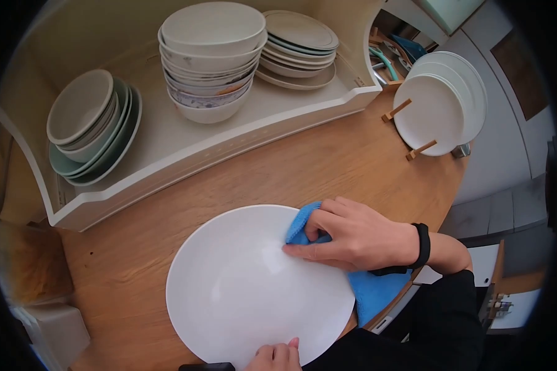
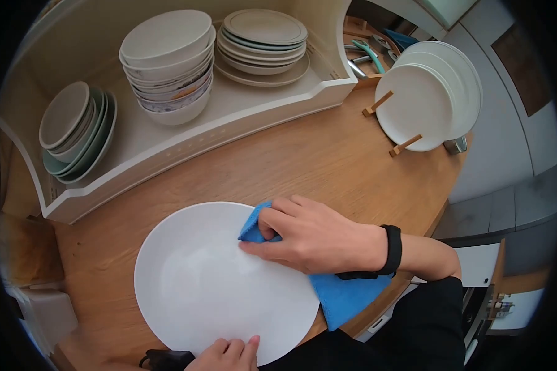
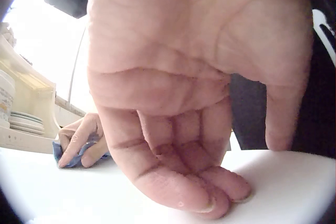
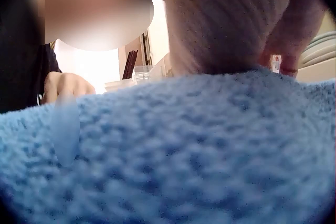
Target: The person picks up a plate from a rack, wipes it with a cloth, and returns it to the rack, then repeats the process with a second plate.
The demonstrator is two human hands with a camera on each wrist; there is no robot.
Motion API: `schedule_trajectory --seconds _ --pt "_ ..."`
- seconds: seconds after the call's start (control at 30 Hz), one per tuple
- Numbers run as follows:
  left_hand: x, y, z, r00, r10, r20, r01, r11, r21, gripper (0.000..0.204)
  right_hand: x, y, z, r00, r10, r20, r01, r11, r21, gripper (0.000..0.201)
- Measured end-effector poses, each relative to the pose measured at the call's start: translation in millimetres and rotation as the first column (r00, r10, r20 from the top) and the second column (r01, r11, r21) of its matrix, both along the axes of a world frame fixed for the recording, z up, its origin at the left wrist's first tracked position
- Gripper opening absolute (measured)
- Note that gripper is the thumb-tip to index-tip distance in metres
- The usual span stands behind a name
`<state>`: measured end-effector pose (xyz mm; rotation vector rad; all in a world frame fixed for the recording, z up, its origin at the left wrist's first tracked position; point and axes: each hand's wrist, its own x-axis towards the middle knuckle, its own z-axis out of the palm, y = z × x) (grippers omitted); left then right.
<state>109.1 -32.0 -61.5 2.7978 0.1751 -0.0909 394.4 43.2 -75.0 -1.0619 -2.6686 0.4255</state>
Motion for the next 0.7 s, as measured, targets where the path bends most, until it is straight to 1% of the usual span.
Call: schedule_trajectory --seconds 0.07,0.13,0.2,0.23,0.27,0.3,0.33,0.37,0.43,0.47,0.53,0.57,0.63,0.67,0.7 --pt "0.1 -0.4 -0.3 1.000 0.025 0.008 -0.025 1.000 -0.018 0.030 -1.8 -0.2 3.6 0.999 0.020 0.035 -0.020 1.000 -0.018 0.040" --pt "0.1 -1.6 -0.6 0.999 0.049 0.014 -0.048 0.998 -0.037 0.029 -0.6 -1.7 9.8 0.989 0.047 0.142 -0.036 0.997 -0.075 0.040" --pt "1.3 -2.2 -0.8 0.997 0.079 0.019 -0.079 0.997 0.016 0.031 0.3 -3.0 12.9 0.989 0.050 0.139 -0.036 0.995 -0.098 0.040" --pt "1.6 -1.4 0.5 0.997 0.080 0.022 -0.081 0.997 0.001 0.031 0.9 -4.4 12.7 0.990 0.043 0.131 -0.028 0.993 -0.116 0.040" --pt "1.6 -0.4 1.1 0.997 0.073 0.026 -0.074 0.996 0.042 0.030 2.0 -5.3 10.0 0.990 0.046 0.135 -0.028 0.991 -0.129 0.040" --pt "2.2 1.4 2.4 0.997 0.067 0.028 -0.069 0.994 0.086 0.029 2.9 -5.6 6.5 0.994 0.022 0.103 -0.012 0.995 -0.097 0.038" --pt "2.4 2.2 2.9 0.997 0.068 0.027 -0.070 0.994 0.079 0.029 2.7 -5.6 3.7 0.998 -0.002 0.067 0.006 0.998 -0.063 0.037" --pt "2.2 2.6 2.9 0.998 0.057 0.007 -0.057 0.997 0.052 0.026 0.8 -4.8 3.2 0.998 0.000 0.065 0.004 0.998 -0.068 0.037" --pt "3.0 4.0 3.4 0.999 0.044 -0.013 -0.043 0.999 0.021 0.024 -2.4 -3.6 4.4 0.992 -0.125 0.000 0.125 0.991 -0.039 0.032" --pt "3.9 5.4 2.8 0.999 0.052 0.009 -0.052 0.999 0.007 0.019 -1.3 -3.4 1.8 0.992 -0.125 0.004 0.125 0.991 -0.043 0.032" --pt "4.3 4.5 1.5 0.997 0.061 0.036 -0.061 0.998 -0.014 0.016 0.3 -4.0 -4.4 0.996 -0.084 -0.019 0.084 0.996 0.020 0.028" --pt "4.1 2.6 0.8 0.997 0.066 0.028 -0.067 0.998 0.001 0.014 -1.0 -5.3 -5.2 0.996 -0.084 -0.015 0.084 0.996 0.014 0.028" --pt "4.0 -0.3 0.2 0.997 0.070 0.024 -0.070 0.997 0.011 0.014 -3.9 -9.2 -4.3 0.995 -0.088 0.050 0.085 0.994 0.062 0.025" --pt "4.0 -1.7 0.4 0.998 0.067 0.020 -0.068 0.997 0.042 0.015 -5.1 -12.1 -2.5 0.995 -0.089 0.054 0.086 0.994 0.060 0.025" --pt "4.5 -2.4 1.1 0.998 0.065 0.015 -0.066 0.995 0.074 0.016 -6.6 -15.1 0.0 0.988 -0.125 0.086 0.121 0.991 0.051 0.029"
